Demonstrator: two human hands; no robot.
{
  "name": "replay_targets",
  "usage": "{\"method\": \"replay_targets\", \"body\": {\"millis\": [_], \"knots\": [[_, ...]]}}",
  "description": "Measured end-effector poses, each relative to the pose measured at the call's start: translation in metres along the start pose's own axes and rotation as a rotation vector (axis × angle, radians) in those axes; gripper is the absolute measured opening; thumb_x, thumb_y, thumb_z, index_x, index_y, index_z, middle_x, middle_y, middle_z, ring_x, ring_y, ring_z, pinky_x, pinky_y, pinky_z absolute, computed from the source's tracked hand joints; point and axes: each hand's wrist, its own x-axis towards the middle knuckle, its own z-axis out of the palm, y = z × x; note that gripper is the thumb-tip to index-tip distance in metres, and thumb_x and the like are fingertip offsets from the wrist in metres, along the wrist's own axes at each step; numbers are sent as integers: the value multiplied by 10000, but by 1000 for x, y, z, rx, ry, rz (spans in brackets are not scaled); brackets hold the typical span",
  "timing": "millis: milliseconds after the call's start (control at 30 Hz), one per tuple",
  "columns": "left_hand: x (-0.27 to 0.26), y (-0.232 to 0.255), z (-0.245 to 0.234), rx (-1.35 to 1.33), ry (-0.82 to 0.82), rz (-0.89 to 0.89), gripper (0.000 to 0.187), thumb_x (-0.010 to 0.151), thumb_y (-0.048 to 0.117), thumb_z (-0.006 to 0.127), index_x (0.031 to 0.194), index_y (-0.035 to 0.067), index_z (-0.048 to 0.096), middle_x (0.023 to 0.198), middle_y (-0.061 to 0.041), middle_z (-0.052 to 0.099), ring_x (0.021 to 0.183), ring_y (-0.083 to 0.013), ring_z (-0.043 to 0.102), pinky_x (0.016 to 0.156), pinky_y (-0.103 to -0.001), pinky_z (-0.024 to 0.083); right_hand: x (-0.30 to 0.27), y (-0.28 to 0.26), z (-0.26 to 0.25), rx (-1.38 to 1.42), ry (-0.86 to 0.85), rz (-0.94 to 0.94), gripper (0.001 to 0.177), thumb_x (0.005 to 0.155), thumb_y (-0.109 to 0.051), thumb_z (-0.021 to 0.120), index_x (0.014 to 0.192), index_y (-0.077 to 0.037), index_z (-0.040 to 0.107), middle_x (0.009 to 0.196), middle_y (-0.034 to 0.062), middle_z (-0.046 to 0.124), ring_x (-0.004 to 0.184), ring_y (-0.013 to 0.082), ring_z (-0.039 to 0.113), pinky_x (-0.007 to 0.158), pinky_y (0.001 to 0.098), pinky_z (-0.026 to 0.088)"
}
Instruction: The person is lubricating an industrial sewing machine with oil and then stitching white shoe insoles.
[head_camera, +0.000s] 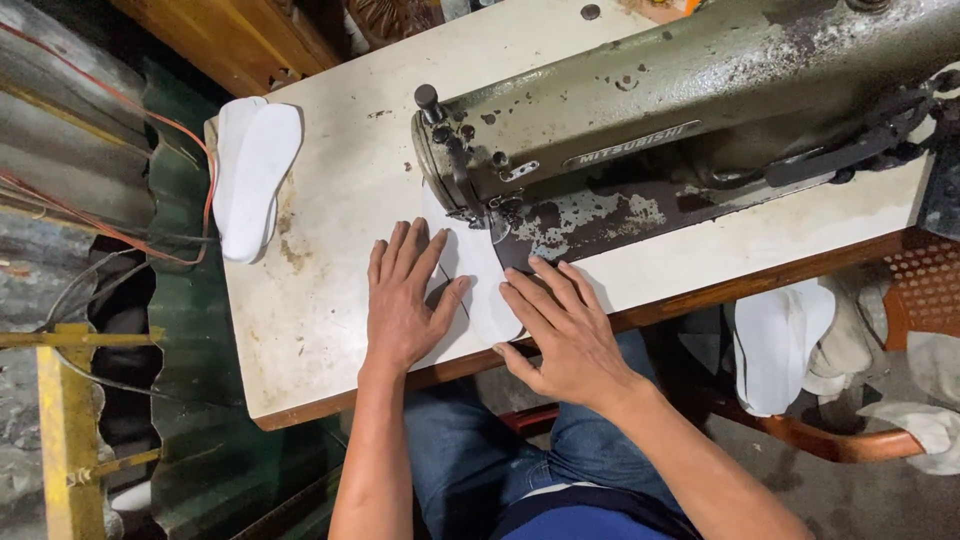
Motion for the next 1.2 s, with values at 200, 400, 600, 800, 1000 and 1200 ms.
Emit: {"method": "replay_targets", "body": {"millis": [200, 400, 600, 800, 1000, 1200], "knots": [[0, 2, -1, 4, -4, -3, 612, 957, 562, 609, 1464, 220, 593, 1598, -117, 456, 1533, -310, 316, 1267, -523, 119, 0, 0, 3, -2, 6, 25, 513, 924, -332, 665, 1339, -30, 665, 1390, 182, 643, 1420, 387, 479, 1200, 585, 298], [0, 2, 1, 23, 16, 8, 605, 964, 569, 602, 1461, 225, 596, 1602, -117, 449, 1533, -307, 315, 1266, -520, 126, 5, 2, 6, -12, 15, 26, 499, 905, -337, 681, 1299, -31, 694, 1356, 181, 663, 1397, 392, 496, 1203, 612, 275], [0, 3, 2, 47, 13, 23, 603, 967, 581, 585, 1461, 235, 595, 1607, -108, 441, 1538, -305, 302, 1265, -522, 123, 14, 9, 4, -16, 8, -11, 514, 874, -362, 721, 1273, -37, 711, 1313, 182, 684, 1382, 400, 506, 1204, 640, 244], [0, 4, 3, 82, -5, 30, 609, 976, 596, 556, 1468, 239, 589, 1610, -114, 437, 1537, -317, 301, 1260, -538, 121, 22, 13, 8, 3, 22, -20, 505, 859, -370, 738, 1250, -51, 727, 1320, 167, 683, 1371, 390, 509, 1208, 645, 230], [0, 3, 5, 109, -22, 23, 629, 973, 625, 536, 1487, 264, 567, 1624, -99, 417, 1547, -310, 278, 1266, -532, 108, 20, 15, 11, -28, 35, -16, 502, 868, -377, 732, 1265, -70, 719, 1327, 147, 682, 1365, 372, 519, 1215, 649, 217], [1, 4, 5, 114, -23, 25, 648, 975, 644, 520, 1502, 270, 548, 1627, -104, 410, 1546, -318, 275, 1262, -542, 113, 21, 13, 10, -27, 62, 1, 449, 897, -359, 702, 1240, -70, 733, 1310, 146, 693, 1343, 369, 537, 1217, 654, 214]]}}
